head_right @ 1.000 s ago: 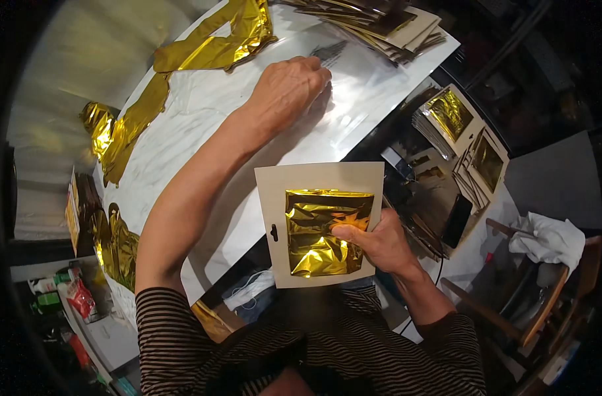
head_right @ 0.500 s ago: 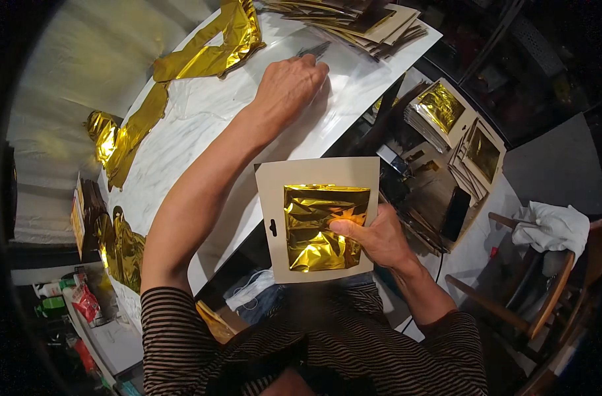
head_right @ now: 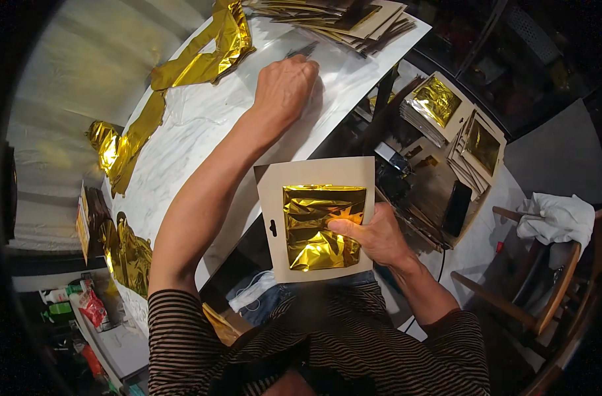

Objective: Folding gold foil balloons and placing them into individual retail packages with cardboard backing.

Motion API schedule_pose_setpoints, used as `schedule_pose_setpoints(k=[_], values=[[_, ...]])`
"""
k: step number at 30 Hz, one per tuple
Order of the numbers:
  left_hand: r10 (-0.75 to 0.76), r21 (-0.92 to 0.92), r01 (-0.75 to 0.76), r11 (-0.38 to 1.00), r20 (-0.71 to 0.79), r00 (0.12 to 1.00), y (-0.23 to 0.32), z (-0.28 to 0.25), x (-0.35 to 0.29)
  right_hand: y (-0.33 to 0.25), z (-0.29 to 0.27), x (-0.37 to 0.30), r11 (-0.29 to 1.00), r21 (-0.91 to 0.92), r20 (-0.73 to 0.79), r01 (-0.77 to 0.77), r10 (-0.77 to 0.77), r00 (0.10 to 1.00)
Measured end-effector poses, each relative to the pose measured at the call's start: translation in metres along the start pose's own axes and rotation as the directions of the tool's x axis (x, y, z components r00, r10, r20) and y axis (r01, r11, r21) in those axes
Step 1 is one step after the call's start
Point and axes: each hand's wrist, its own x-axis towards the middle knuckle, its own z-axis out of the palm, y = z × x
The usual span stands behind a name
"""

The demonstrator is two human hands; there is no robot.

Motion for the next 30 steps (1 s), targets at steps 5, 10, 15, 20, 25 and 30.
schedule_pose_setpoints(k=[5, 10, 15, 20, 25, 30], values=[[-0.112, -0.019, 0.114, 0.993, 0.083, 0.99, -0.006, -0.003, 0.008, -0.004, 0.002, -0.004, 1.0, 0.015, 0.013, -0.008, 0.007, 1.0], [-0.206, -0.031, 0.207, 0.978, 0.044, 0.978, -0.028, -0.036, -0.025, -0.001, 0.002, -0.005, 0.988, 0.07, -0.076, 0.135, -0.13, 0.989], [-0.278, 0.153, 0.256, 0.955, 0.144, 0.95, 0.011, -0.126, -0.106, -0.007, -0.004, -0.006, 0.963, 0.112, -0.345, 0.246, -0.194, 0.918], [-0.502, 0.216, 0.457, 0.863, 0.248, 0.829, 0.047, -0.14, -0.186, -0.029, 0.024, 0.018, 0.888, 0.093, -0.421, 0.45, -0.374, 0.826], [-0.644, 0.047, 0.645, 0.763, 0.143, 0.751, 0.069, -0.128, -0.199, -0.028, 0.057, 0.044, 0.834, -0.204, -0.466, 0.512, -0.543, 0.699], [-0.69, -0.128, 0.689, 0.714, 0.043, 0.723, 0.069, -0.121, -0.204, -0.025, 0.077, 0.041, 0.838, -0.309, -0.342, 0.449, -0.539, 0.77]])
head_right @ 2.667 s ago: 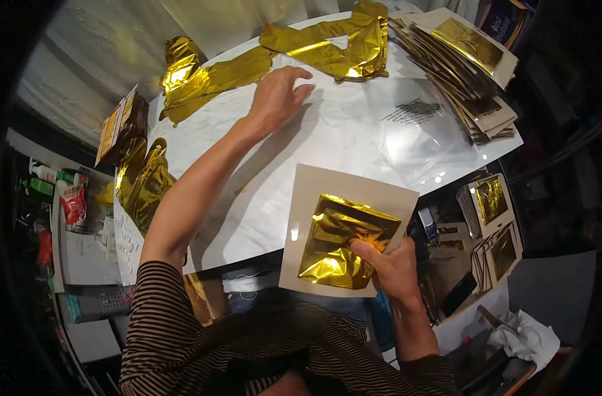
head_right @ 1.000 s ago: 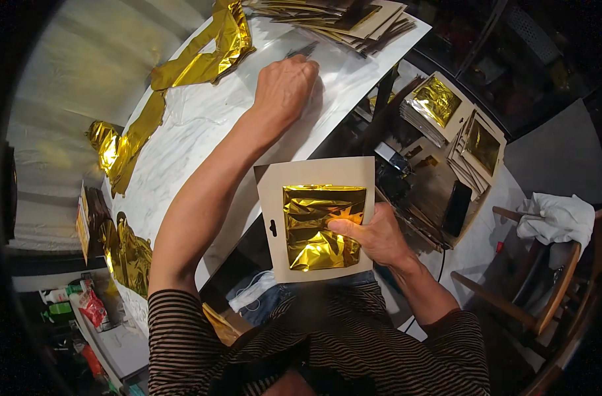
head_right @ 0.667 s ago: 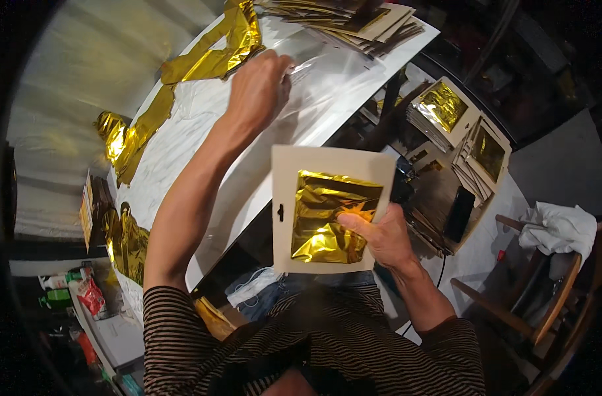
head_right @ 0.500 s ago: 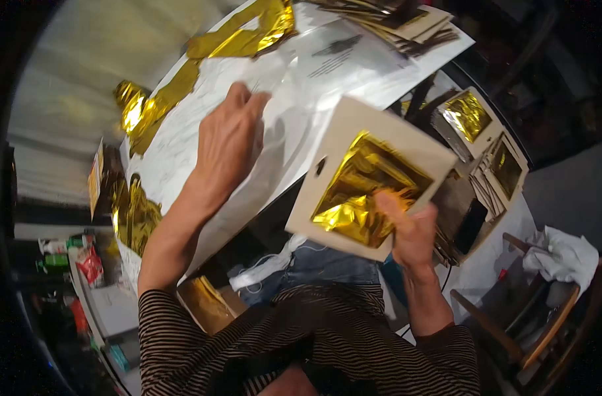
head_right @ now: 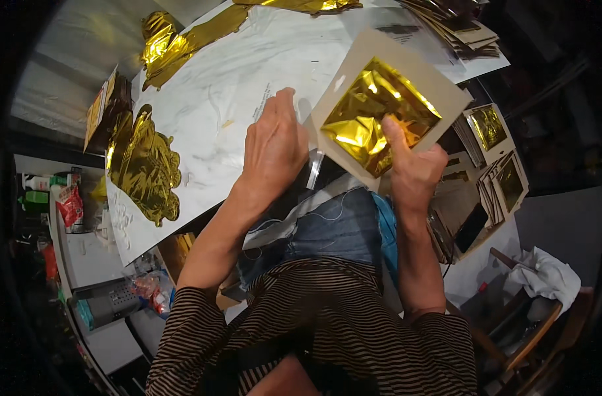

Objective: Folding gold foil balloons and placing them into individual retail packages with cardboard backing.

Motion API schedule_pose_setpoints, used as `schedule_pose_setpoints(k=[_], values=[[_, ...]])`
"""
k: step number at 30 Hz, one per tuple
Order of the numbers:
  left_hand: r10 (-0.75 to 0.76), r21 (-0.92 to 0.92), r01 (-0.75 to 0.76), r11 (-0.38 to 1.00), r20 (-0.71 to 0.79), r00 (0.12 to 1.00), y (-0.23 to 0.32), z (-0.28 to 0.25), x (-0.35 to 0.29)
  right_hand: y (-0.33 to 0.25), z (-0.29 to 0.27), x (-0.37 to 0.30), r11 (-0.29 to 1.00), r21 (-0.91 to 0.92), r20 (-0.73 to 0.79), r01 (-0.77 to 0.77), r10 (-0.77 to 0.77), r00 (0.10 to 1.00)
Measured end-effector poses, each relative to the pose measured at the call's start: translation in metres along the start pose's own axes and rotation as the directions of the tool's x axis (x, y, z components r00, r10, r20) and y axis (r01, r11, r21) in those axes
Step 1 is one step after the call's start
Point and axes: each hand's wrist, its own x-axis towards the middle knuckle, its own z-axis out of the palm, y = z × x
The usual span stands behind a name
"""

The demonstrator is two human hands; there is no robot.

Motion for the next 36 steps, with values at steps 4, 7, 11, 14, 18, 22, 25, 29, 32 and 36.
schedule_pose_setpoints(k=[4, 7, 11, 14, 18, 22, 25, 29, 32, 36], values=[[-0.018, -0.038, 0.017, 0.999, -0.035, 0.999, -0.003, 0.003, 0.0, 0.005, -0.003, -0.021, 0.992, 0.041, 0.101, -0.123, 0.118, 0.988], [-0.023, -0.047, 0.024, 0.999, 0.013, 1.0, 0.001, 0.001, 0.002, 0.0, -0.002, -0.032, 0.978, 0.045, 0.151, -0.206, 0.197, 0.969], [-0.02, 0.01, 0.019, 1.0, 0.067, 0.998, 0.0, -0.002, 0.008, 0.002, 0.002, -0.034, 0.958, 0.123, 0.221, -0.259, 0.228, 0.948], [0.036, 0.057, -0.038, 0.998, 0.024, 0.999, -0.009, 0.005, 0.011, 0.003, 0.004, -0.035, 0.944, 0.145, 0.245, -0.297, 0.257, 0.935], [0.093, 0.101, -0.088, 0.991, -0.037, 0.995, -0.01, 0.012, 0.015, 0.0, 0.007, -0.036, 0.884, 0.251, 0.28, -0.394, 0.324, 0.904], [0.204, 0.028, -0.203, 0.979, -0.042, 0.978, 0.005, 0.012, 0.01, 0.004, 0.0, -0.033, 0.892, 0.169, 0.258, -0.418, 0.37, 0.893], [0.219, 0.028, -0.218, 0.976, -0.026, 0.975, 0.012, 0.016, 0.007, 0.005, -0.002, -0.034, 0.907, 0.19, 0.227, -0.377, 0.333, 0.915], [0.226, 0.105, -0.221, 0.969, -0.034, 0.974, 0.017, 0.009, 0.001, 0.008, -0.005, -0.038, 0.904, 0.196, 0.182, -0.38, 0.347, 0.92], [0.254, 0.185, -0.243, 0.952, -0.038, 0.966, 0.022, 0.011, -0.003, 0.007, -0.006, -0.041, 0.916, 0.189, 0.155, -0.353, 0.327, 0.932], [0.27, 0.208, -0.265, 0.942, 0.003, 0.963, 0.037, 0.007, -0.009, 0.01, -0.003, -0.046, 0.911, 0.235, 0.136, -0.34, 0.315, 0.939]])
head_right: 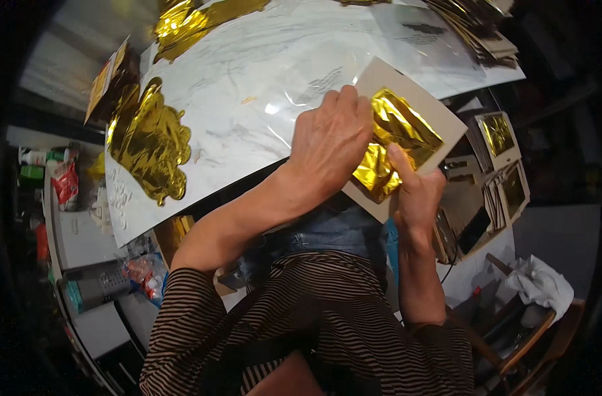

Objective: Folding gold foil balloons and placing them into individual retail packages with cardboard backing.

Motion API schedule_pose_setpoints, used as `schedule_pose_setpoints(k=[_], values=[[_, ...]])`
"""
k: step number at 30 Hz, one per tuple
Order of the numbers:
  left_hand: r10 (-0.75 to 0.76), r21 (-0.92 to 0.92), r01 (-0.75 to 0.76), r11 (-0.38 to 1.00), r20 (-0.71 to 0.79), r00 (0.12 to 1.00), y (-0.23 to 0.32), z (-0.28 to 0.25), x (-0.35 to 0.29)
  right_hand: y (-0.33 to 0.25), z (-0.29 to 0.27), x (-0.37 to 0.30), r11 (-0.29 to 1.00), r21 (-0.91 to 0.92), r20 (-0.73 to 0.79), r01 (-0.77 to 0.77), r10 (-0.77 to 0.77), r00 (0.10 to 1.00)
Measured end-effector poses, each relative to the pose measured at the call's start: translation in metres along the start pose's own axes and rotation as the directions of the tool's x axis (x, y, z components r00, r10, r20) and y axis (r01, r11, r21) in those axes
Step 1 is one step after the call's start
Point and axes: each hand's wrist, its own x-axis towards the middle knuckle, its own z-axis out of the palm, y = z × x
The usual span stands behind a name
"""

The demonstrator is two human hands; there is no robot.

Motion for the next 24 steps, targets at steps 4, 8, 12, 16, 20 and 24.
schedule_pose_setpoints(k=[4, 8, 12, 16, 20, 24], values=[[0.023, 0.059, -0.023, 0.998, 0.001, 1.0, -0.005, 0.0, -0.003, 0.003, 0.009, -0.006, 0.997, 0.076, 0.019, 0.009, -0.011, 1.0], [0.035, 0.082, -0.037, 0.996, 0.028, 0.999, -0.011, 0.005, 0.0, 0.011, 0.005, -0.007, 0.997, 0.078, 0.005, -0.013, 0.013, 1.0], [0.1, 0.02, -0.1, 0.995, 0.027, 0.995, -0.007, 0.003, -0.001, 0.01, 0.004, -0.006, 0.995, 0.101, -0.021, -0.014, 0.016, 1.0], [0.114, -0.007, -0.114, 0.993, 0.011, 0.993, -0.006, -0.009, -0.011, 0.011, 0.002, -0.004, 0.993, 0.117, -0.03, 0.026, -0.022, 0.999], [0.078, 0.058, -0.081, 0.995, 0.064, 0.995, -0.003, -0.015, -0.02, 0.011, 0.006, -0.005, 0.994, 0.11, -0.038, 0.016, -0.012, 0.999], [0.108, 0.084, -0.12, 0.989, 0.132, 0.985, 0.0, -0.017, -0.018, 0.017, 0.015, -0.01, 0.988, 0.156, -0.015, 0.008, -0.006, 1.0]])
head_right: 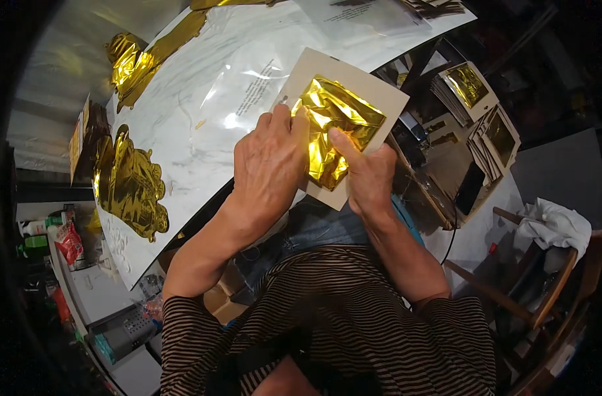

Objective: Folding gold foil balloons and placing them into individual retail packages with cardboard backing.

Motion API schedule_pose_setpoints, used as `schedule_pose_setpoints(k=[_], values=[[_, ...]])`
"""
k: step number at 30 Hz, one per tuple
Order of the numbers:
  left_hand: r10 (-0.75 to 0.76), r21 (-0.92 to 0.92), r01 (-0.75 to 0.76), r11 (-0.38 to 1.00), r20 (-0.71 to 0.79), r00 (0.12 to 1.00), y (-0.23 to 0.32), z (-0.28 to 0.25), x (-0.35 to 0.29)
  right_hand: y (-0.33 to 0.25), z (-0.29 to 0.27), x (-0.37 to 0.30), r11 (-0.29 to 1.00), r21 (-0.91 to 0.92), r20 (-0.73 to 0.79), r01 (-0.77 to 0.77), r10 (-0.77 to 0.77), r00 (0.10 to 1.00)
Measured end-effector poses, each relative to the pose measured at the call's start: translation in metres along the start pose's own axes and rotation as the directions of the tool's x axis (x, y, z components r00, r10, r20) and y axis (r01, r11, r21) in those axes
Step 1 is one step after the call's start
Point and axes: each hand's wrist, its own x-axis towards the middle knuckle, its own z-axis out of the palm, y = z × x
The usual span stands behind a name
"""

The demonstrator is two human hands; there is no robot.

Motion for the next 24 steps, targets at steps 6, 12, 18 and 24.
schedule_pose_setpoints(k=[6, 12, 18, 24], values=[[0.012, -0.034, -0.012, 0.999, 0.015, 1.0, -0.009, 0.009, 0.016, 0.007, -0.001, 0.004, 0.996, 0.015, 0.088, -0.087, 0.085, 0.993], [0.044, -0.079, -0.039, 0.996, 0.072, 0.996, -0.031, 0.004, 0.012, -0.017, -0.032, 0.001, 0.946, -0.223, 0.266, -0.235, 0.291, 0.919], [0.038, -0.104, -0.028, 0.994, 0.099, 0.994, -0.033, -0.006, 0.014, -0.022, -0.031, -0.005, 0.916, -0.323, 0.251, -0.237, 0.324, 0.912], [0.026, -0.017, -0.024, 1.0, 0.122, 0.992, -0.029, -0.005, 0.015, -0.017, -0.028, -0.008, 0.912, -0.35, 0.23, -0.216, 0.307, 0.924]])
